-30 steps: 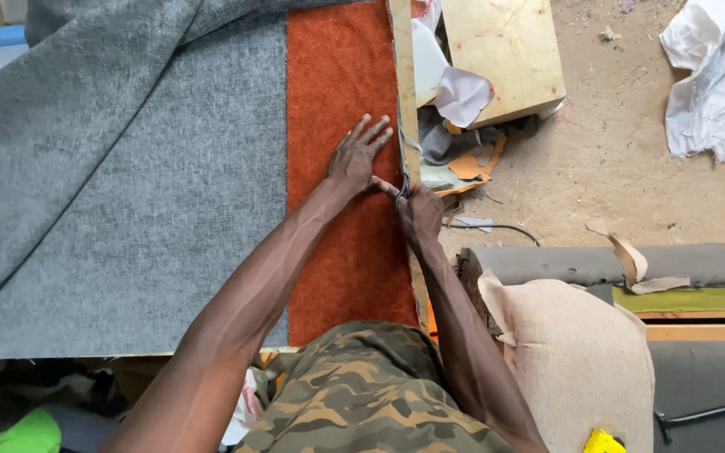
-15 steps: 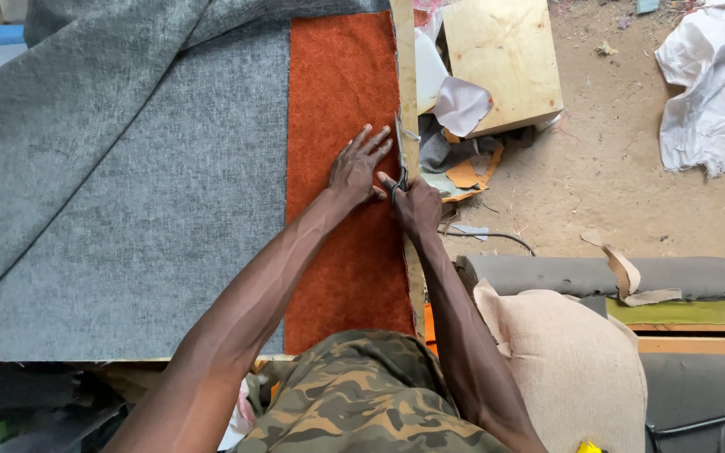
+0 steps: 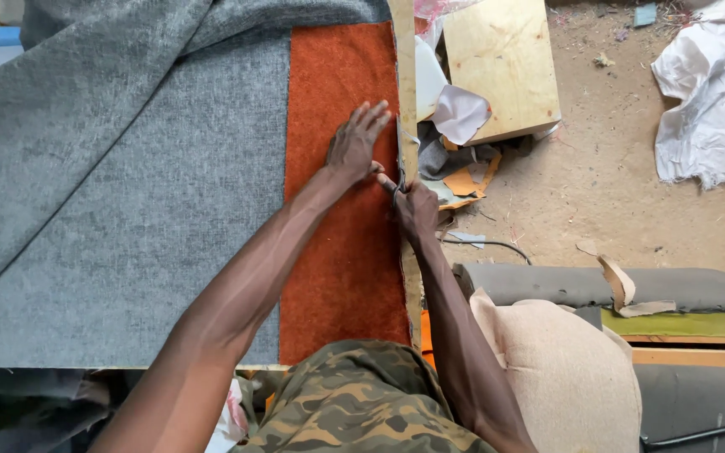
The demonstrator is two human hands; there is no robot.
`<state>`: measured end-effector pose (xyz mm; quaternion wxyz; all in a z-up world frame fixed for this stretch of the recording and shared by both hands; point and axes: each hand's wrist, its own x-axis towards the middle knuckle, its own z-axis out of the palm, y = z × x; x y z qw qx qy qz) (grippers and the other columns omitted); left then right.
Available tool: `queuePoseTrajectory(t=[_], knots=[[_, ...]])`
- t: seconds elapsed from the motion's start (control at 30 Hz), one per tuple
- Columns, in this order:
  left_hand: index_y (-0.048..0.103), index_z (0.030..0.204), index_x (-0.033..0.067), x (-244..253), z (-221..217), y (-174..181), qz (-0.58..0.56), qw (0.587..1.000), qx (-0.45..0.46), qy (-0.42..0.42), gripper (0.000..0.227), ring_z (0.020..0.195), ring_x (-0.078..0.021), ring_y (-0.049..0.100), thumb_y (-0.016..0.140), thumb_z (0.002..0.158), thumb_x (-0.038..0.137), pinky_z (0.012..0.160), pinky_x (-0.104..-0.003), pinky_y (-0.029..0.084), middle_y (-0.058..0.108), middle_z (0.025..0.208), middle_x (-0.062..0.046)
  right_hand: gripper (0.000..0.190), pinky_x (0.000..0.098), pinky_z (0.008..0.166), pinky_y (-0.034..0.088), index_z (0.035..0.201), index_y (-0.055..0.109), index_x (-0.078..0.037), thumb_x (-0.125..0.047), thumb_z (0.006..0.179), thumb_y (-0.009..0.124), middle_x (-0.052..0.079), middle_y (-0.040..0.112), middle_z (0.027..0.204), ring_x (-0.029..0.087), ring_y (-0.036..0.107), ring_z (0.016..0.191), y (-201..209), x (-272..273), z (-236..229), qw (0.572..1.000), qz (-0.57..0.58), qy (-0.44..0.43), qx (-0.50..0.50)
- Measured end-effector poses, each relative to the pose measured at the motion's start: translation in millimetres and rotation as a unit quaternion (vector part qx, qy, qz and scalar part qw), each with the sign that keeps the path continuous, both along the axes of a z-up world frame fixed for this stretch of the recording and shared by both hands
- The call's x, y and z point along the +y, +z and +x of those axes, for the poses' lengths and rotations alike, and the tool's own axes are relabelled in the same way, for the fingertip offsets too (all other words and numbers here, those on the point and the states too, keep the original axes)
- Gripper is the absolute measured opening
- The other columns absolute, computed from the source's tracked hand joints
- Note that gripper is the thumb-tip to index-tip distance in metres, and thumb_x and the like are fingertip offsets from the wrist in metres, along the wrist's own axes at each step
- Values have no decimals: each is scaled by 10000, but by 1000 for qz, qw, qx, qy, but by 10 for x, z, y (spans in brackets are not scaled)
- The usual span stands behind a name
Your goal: The person cuts a large piece of light gray fabric on a wooden board using scissors. They then place a piece of orange fabric on the board, smooth it out, and trim the edges with scissors.
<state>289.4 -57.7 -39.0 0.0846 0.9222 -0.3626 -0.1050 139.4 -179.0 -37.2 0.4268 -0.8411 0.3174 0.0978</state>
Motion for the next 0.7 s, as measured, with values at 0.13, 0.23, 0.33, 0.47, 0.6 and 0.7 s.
queuePoseTrajectory(t=[0.13,0.23,0.33,0.47,0.6,0.7], knots=[[419,1589,275,-52,214,-442,83,996,13,-14,1161,1547,-279,250,990,587,412,1160,-466,477,273,1688,104,459,577,869,548,899,775,-92,-545,919,701,226,746,878,476,695,1006,-199,-95,77,1000,7,13,-8],[380,1608,264,-40,136,-266,100,994,38,-12,1124,1561,-291,222,967,654,352,1188,-490,453,246,1702,88,483,570,892,548,927,768,-81,-556,912,685,242,744,894,486,691,1022,70,-44,107,1000,11,4,13],[365,1614,279,-59,126,-118,93,994,56,-1,1097,1565,-284,212,956,689,286,1202,-490,428,239,1702,102,511,551,862,557,880,768,-110,-612,887,679,215,749,849,457,714,995,-44,-41,189,1000,-7,-1,29],[354,1617,285,-68,119,-7,101,993,68,0,1147,1573,-278,182,953,652,451,1212,-498,417,210,1708,113,434,567,831,552,862,772,-100,-531,882,724,239,732,819,478,711,961,-771,-90,172,999,-29,-20,15],[324,1629,298,-47,318,-836,101,992,72,0,1264,1579,-274,163,961,571,564,1219,-489,413,182,1715,130,437,568,840,565,899,763,-109,-544,886,723,234,740,863,466,712,988,-648,-108,54,999,-21,-8,30],[321,1628,307,-55,153,-233,110,992,58,-6,1221,1573,-264,170,973,611,484,1211,-472,423,194,1707,145,467,560,867,574,915,739,-72,-536,886,698,258,743,875,471,720,989,-30,34,135,997,-33,3,62]])
